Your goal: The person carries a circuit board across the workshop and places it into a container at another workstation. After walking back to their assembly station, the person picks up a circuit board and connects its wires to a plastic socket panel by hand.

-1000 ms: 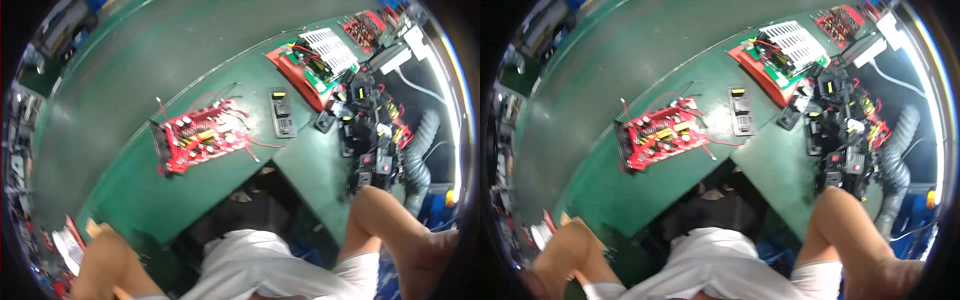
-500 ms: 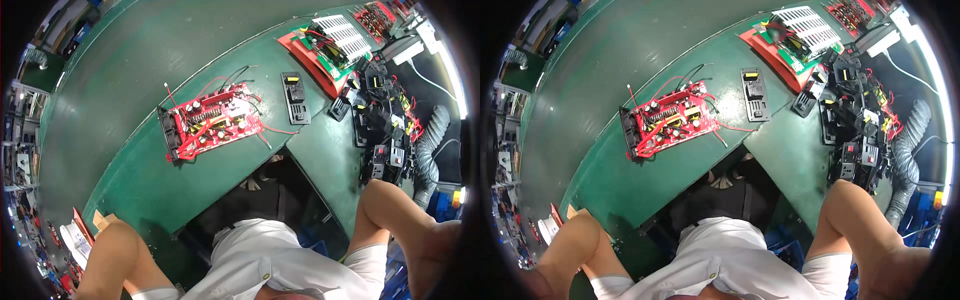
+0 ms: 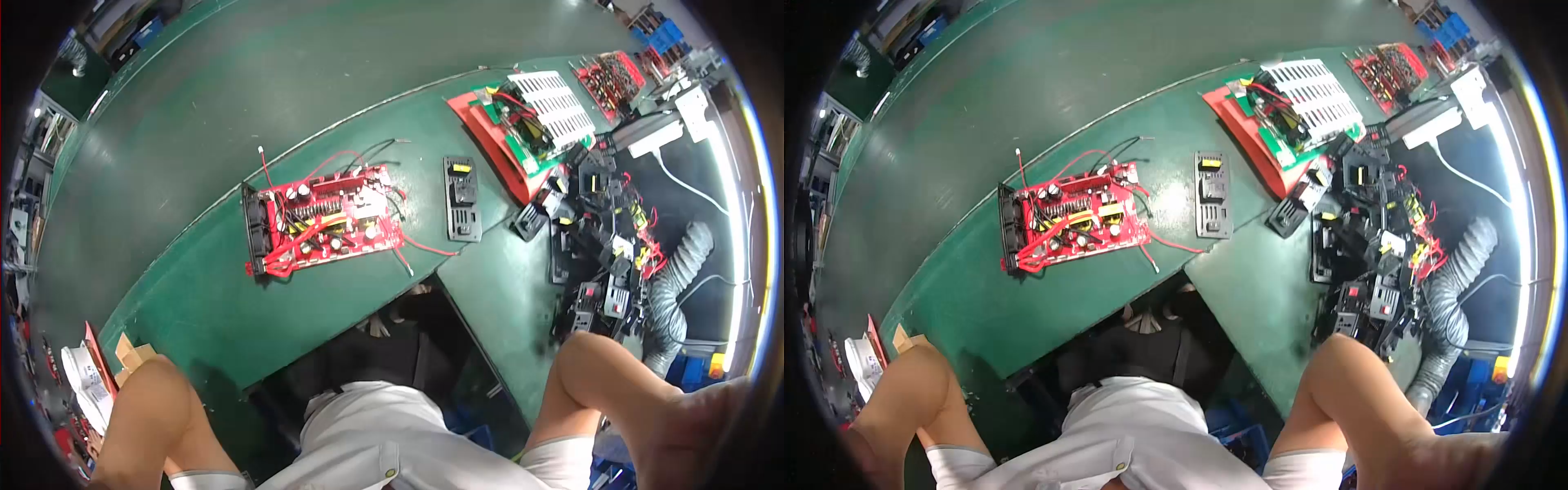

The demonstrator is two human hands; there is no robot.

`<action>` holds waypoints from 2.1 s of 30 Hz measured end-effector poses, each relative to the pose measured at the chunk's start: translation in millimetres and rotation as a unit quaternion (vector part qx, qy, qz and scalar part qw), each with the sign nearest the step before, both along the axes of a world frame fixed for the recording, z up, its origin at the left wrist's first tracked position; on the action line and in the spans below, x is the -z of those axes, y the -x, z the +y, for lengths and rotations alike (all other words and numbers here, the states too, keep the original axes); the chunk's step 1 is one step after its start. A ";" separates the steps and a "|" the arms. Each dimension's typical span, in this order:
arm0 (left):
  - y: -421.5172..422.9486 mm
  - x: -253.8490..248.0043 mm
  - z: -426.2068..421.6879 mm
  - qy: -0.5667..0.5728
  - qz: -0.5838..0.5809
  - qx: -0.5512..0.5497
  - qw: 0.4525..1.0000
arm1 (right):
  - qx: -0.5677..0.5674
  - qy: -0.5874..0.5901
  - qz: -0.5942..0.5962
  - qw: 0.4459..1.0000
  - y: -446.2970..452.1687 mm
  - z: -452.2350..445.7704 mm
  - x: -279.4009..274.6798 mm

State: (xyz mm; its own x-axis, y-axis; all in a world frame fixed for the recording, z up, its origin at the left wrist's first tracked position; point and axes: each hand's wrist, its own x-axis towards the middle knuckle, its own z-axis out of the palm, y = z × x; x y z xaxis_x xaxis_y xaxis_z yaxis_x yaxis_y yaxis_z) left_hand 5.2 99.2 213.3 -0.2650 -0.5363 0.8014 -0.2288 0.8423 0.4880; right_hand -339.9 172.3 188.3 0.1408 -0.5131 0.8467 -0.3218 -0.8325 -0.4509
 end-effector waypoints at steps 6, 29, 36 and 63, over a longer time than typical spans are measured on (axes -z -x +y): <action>-3.7 3.6 -5.4 0.002 -0.008 0.000 1.000 | 0.000 -0.005 -0.017 1.000 7.6 -5.5 -9.2; 28.3 189.4 -177.7 -0.216 -0.406 -0.318 0.829 | 0.406 -0.383 0.335 0.759 -24.3 -171.5 232.6; 119.0 89.5 -38.5 -0.094 -0.386 0.272 0.877 | 0.429 -0.319 0.344 0.772 -20.6 -180.0 253.2; 183.6 20.6 -10.4 -0.172 -0.447 0.390 0.786 | 0.293 -0.364 0.210 0.859 0.2 -207.4 263.1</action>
State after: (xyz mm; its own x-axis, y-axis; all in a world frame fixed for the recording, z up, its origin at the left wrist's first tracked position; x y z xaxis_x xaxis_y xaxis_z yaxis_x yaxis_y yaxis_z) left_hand -178.4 88.8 192.7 -0.9959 -0.0754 -0.0493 -0.0892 0.7503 0.6551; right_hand -340.1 -35.1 -74.8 -0.1083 -0.9718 0.2095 -0.8510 -0.0183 -0.5249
